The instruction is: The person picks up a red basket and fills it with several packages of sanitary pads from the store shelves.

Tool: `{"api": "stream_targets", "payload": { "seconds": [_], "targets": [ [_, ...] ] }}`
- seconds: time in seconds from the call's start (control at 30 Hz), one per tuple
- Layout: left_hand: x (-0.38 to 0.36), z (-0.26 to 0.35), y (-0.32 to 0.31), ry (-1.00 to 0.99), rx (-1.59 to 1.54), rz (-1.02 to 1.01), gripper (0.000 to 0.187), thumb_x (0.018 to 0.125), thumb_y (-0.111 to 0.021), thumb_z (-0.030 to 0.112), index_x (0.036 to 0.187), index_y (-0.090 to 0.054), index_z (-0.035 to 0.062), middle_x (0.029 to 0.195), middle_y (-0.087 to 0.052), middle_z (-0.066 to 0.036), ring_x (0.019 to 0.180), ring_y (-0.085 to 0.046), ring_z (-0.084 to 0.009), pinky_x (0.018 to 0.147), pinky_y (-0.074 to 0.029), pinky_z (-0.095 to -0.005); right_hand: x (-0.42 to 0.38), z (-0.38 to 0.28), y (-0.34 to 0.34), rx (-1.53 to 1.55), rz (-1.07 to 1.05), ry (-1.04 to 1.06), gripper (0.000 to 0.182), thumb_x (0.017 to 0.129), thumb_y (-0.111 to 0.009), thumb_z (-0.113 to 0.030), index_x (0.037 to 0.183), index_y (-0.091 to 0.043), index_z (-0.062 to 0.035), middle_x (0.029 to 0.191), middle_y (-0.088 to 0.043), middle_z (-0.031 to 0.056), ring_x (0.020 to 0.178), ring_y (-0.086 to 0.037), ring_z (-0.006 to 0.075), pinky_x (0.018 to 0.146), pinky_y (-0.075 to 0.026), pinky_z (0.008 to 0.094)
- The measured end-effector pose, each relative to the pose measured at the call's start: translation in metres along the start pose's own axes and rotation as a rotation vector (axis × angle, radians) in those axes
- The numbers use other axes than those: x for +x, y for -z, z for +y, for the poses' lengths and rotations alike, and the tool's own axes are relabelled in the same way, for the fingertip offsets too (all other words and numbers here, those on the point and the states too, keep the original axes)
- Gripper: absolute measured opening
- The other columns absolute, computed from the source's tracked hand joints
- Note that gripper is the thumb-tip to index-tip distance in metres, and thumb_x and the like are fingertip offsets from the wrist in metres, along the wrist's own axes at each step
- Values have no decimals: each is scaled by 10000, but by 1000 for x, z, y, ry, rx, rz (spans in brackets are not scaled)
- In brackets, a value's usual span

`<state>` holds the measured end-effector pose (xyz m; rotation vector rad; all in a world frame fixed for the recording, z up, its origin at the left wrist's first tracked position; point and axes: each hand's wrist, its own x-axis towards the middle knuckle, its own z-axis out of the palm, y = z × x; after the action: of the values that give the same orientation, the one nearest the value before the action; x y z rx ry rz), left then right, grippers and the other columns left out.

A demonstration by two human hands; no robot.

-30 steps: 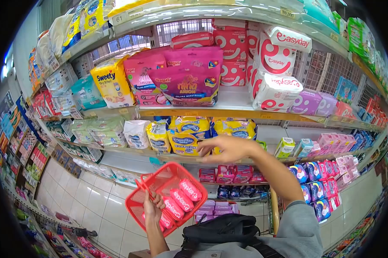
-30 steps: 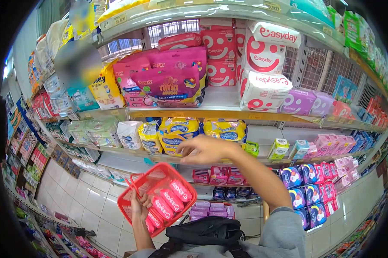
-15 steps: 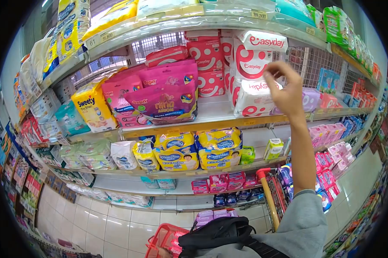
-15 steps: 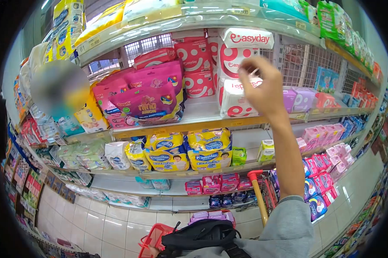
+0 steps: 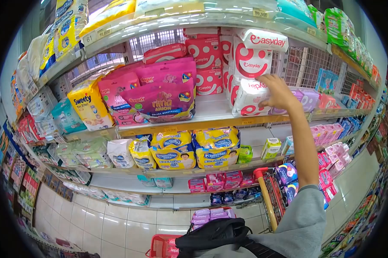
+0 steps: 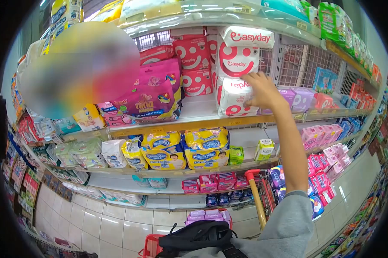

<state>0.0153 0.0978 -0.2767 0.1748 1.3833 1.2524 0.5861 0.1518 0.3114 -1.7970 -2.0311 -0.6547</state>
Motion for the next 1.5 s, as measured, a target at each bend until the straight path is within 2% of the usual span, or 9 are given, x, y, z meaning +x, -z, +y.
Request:
{"api": "stream_targets", "payload": {
  "seconds": [0.3, 0.53, 0.73, 0.9, 0.93, 1.03, 1.17, 1.3, 1.5],
  "targets": [
    [-55, -45, 73, 39, 44, 74, 497, 907, -348, 576, 591, -309, 195, 456, -266, 36, 349, -250, -109, 314, -211, -260, 18, 17, 2, 101, -169, -8, 893, 495, -858, -246, 1262, -457, -25, 1160, -529, 249, 1114, -473, 401, 965, -389, 419],
    [-49, -34, 62, -4, 68, 33, 502, 907, -346, 578, 586, -304, 195, 453, -267, 36, 345, -250, -108, 310, -209, -260, 15, 26, 14, 288, -51, 78, 806, 524, -836, -191, 1229, -487, -14, 1129, -560, 236, 1098, -505, 379, 946, -402, 405],
    [-44, -32, 54, -27, 89, 12, 506, 907, -344, 580, 581, -300, 195, 450, -268, 36, 343, -250, -107, 307, -207, -259, -4, 9, 58, 463, 19, -30, 669, 574, -817, -108, 1168, -519, -31, 990, -615, 95, 932, -565, 171, 851, -441, 299],
    [-80, -40, 82, -50, -21, 66, 496, 907, -345, 586, 609, -326, 191, 448, -257, 37, 333, -250, -107, 302, -211, -243, -32, -20, 58, 579, 33, 22, 696, 564, -822, -143, 1176, -523, 1, 1013, -628, 131, 929, -582, 174, 847, -454, 317],
    [-77, -32, 72, 50, -19, 200, 477, 911, -346, 580, 641, -339, 187, 464, -264, 39, 348, -251, -102, 316, -224, -237, -38, -36, 54, 616, -1, 49, 696, 564, -822, -143, 1176, -523, 1, 1013, -628, 131, 929, -582, 174, 847, -454, 317],
    [-118, 18, 41, 13, -61, -95, 452, 923, -394, 544, 665, -349, 175, 527, -283, 47, 387, -233, -70, 355, -195, -226, -63, -72, 37, 717, -72, 60, 682, 558, -821, -144, 1158, -532, 0, 1003, -625, 122, 936, -578, 183, 855, -449, 319],
    [-151, 66, 10, -33, -27, -241, 418, 944, -396, 490, 668, -343, 182, 530, -259, 61, 395, -195, -62, 367, -155, -219, -74, -107, 10, 655, -304, 231, 696, 535, -830, -181, 1137, -539, 10, 1010, -610, 150, 931, -599, 247, 846, -447, 328],
    [-174, 100, -17, -48, -123, -387, 311, 978, -369, 393, 821, -430, 132, 572, -306, 47, 410, -233, -46, 374, -181, -201, -85, -147, -32, 606, -323, 305, 722, 569, -818, -271, 1176, -528, -5, 1120, -582, 201, 1046, -561, 350, 908, -431, 397],
    [-229, 155, -69, -145, -59, -569, 307, 987, -342, 388, 868, -420, 116, 613, -292, 51, 433, -243, -40, 392, -206, -189, -91, -229, -100, 765, -352, 458, 665, 650, -751, -277, 1202, -503, -3, 1126, -563, 204, 1043, -532, 368, 906, -417, 419]
  ]
}}
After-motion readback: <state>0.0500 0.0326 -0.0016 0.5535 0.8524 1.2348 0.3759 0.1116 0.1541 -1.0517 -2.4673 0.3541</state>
